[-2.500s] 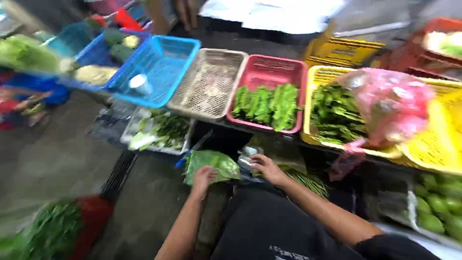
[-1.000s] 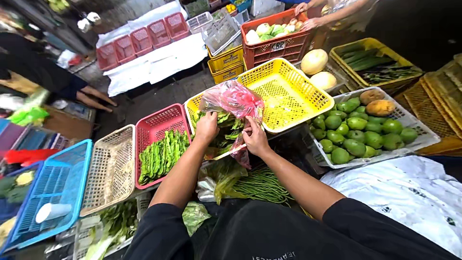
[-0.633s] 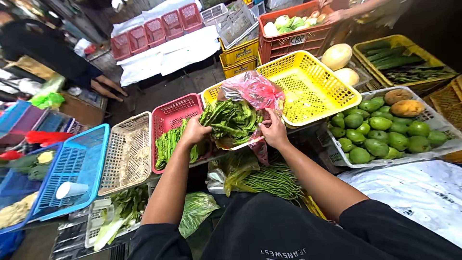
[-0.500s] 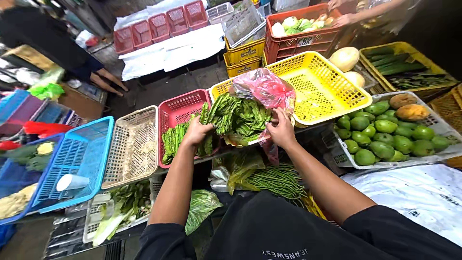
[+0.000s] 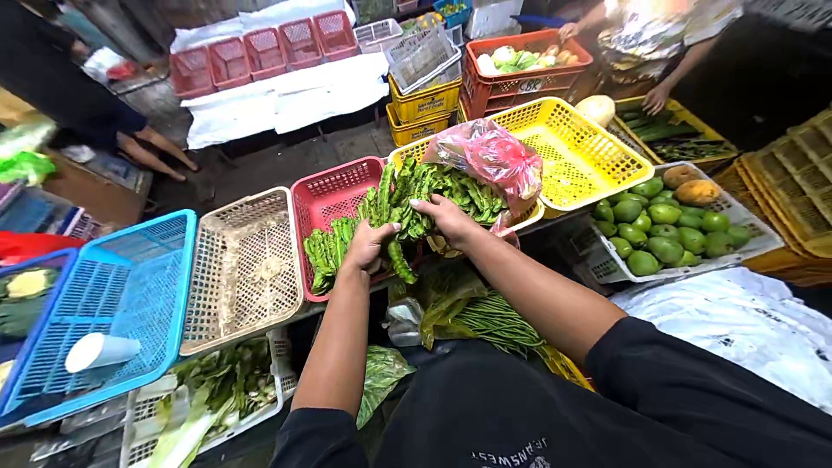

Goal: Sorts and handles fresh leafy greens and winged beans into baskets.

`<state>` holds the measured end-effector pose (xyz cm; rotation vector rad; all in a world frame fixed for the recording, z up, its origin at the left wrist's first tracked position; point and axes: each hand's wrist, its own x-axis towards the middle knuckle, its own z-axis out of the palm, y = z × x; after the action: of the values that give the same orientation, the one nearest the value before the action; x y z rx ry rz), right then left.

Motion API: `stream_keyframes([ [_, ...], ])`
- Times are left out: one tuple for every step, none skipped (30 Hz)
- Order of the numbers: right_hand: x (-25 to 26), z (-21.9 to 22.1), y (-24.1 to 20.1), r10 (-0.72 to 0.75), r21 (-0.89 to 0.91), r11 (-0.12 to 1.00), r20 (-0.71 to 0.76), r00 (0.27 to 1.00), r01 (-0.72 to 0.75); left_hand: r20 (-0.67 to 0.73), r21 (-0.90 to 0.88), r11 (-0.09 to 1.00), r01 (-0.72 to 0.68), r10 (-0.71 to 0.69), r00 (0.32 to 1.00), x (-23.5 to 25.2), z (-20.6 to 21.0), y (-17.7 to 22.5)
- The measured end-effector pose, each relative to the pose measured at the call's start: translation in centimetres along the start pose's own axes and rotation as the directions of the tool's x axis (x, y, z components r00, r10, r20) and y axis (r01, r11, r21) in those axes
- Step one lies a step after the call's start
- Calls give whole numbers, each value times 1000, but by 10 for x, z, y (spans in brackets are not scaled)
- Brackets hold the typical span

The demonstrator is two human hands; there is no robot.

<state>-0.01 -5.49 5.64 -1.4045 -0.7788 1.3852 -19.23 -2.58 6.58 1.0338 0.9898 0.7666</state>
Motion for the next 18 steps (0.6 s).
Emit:
stream_keyframes([
  [3, 5, 2, 9, 100, 995, -20, 1000, -7, -25, -29, 1000, 4, -5, 1000, 0, 1, 0],
  [6, 8, 3, 2, 168, 986, -44, 999, 5, -51, -74, 997, 1, -4, 999, 2, 1, 0],
  [8, 11, 2, -18, 197, 980, -79, 997, 34, -78, -122, 993, -8, -2, 997, 4, -1, -1],
  [8, 14, 1, -46, 209, 975, -121, 992, 71, -91, -170, 985, -17, 1, 996, 6, -5, -2],
  [10, 15, -1, -71, 210, 972, -165, 984, 105, -108, -212, 977, -28, 5, 994, 8, -9, -3],
  [11, 14, -4, -89, 214, 968, -209, 974, 135, -123, -250, 967, -40, 9, 992, 10, -14, -5],
  [13, 10, -7, -102, 205, 966, -249, 963, 155, -128, -290, 956, -46, 9, 992, 12, -20, -7],
  [14, 3, -10, -120, 169, 971, -274, 954, 170, -133, -306, 951, -49, 8, 991, 13, -28, -6],
  [14, -6, -11, -149, 95, 978, -292, 945, 183, -143, -290, 955, -54, 12, 990, 11, -37, -3],
  [14, -17, -11, -187, -7, 981, -298, 936, 193, -155, -236, 970, -54, 18, 988, 8, -47, 1],
  [15, -29, -10, -224, -106, 974, -295, 929, 201, -173, -149, 988, -47, 21, 985, 5, -59, 6],
  [14, -40, -7, -237, -170, 966, -303, 923, 192, -193, -60, 998, -35, 23, 981, 3, -71, 10],
  [13, -48, -4, -223, -195, 967, -321, 921, 166, -216, 29, 999, -15, 21, 976, 3, -81, 15],
  [11, -54, 1, -191, -191, 973, -339, 921, 131, -248, 130, 991, 28, 6, 969, 5, -89, 20],
  [8, -60, 8, -159, -158, 982, -355, 921, 108, -290, 244, 966, 83, -9, 957, 10, -97, 20],
  [5, -64, 15, -133, -107, 989, -361, 923, 100, -326, 353, 924, 145, -23, 945, 16, -106, 19],
  [0, -66, 21, -114, -53, 993, -357, 927, 101, -355, 433, 883, 182, -19, 935, 21, -115, 16],
  [-4, -68, 25, -102, -3, 994, -344, 933, 108, -373, 482, 855, 192, 1, 928, 25, -123, 16],
])
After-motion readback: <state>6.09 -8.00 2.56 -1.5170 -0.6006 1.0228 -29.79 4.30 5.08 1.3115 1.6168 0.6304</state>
